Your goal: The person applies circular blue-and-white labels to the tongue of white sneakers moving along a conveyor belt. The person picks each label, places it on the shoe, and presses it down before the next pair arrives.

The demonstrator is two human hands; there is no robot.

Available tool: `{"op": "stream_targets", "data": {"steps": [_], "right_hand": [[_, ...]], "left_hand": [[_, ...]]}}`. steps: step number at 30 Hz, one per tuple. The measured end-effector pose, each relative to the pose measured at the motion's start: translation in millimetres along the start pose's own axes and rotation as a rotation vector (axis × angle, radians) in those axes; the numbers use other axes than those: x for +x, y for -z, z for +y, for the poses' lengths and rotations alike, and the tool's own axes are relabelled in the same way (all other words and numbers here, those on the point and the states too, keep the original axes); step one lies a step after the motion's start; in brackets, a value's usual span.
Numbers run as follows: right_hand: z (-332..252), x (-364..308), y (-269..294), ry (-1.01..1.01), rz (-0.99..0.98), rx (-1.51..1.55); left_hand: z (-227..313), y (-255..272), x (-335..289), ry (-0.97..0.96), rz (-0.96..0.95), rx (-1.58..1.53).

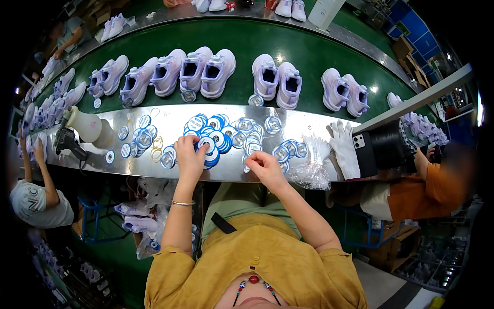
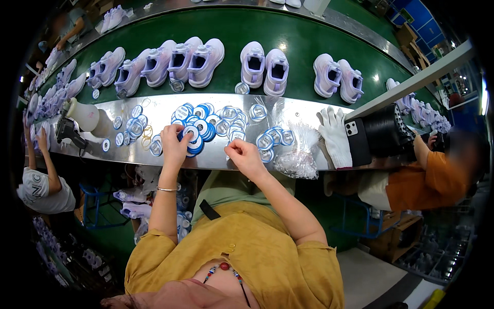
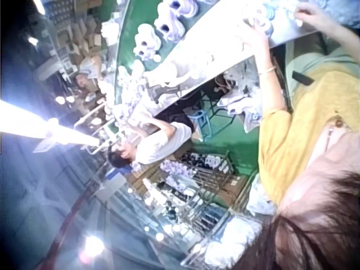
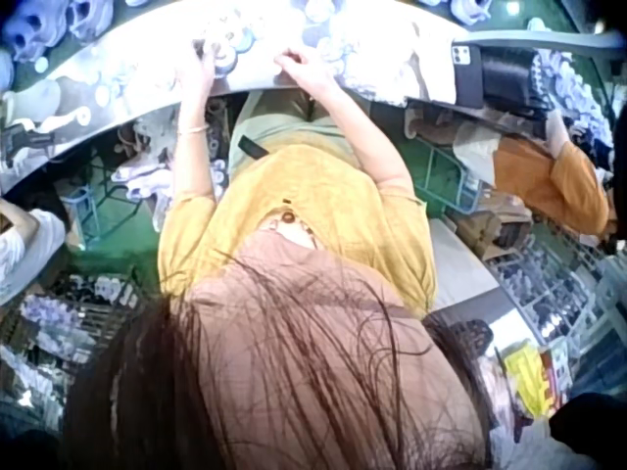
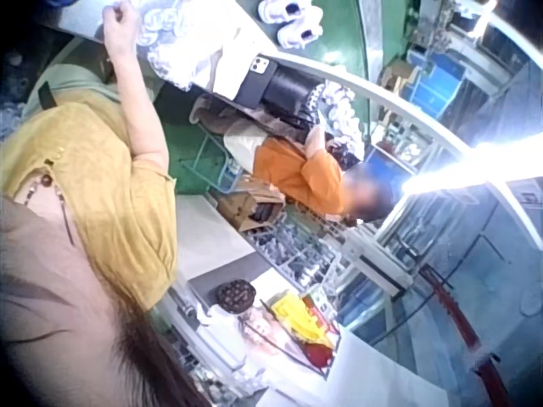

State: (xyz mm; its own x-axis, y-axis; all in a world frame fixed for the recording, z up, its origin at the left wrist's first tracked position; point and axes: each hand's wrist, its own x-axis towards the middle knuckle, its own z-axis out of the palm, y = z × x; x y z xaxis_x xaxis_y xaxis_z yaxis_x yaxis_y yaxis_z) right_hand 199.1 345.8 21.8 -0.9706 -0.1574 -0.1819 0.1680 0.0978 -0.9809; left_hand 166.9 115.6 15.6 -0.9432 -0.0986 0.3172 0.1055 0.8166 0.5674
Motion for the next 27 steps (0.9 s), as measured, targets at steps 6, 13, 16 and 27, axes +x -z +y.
{"op": "stream_targets", "data": {"steps": [6,13,16,27], "right_hand": [[-10,4,-8,-0.004,-0.018,-0.022],[-45,13,-42,0.242,0.095,-0.121],[-53,17,-49,0.293,0.137,-0.164],[-52,19,-41,0.331,0.199,-0.233]], "left_hand": [[0,6,9,0.387,-0.066,-0.695],[46,25,0,0.559,-0.131,-1.252],[51,22,-5,0.519,-0.102,-1.336],[65,14,-10,0.406,-0.149,-1.507]]}}
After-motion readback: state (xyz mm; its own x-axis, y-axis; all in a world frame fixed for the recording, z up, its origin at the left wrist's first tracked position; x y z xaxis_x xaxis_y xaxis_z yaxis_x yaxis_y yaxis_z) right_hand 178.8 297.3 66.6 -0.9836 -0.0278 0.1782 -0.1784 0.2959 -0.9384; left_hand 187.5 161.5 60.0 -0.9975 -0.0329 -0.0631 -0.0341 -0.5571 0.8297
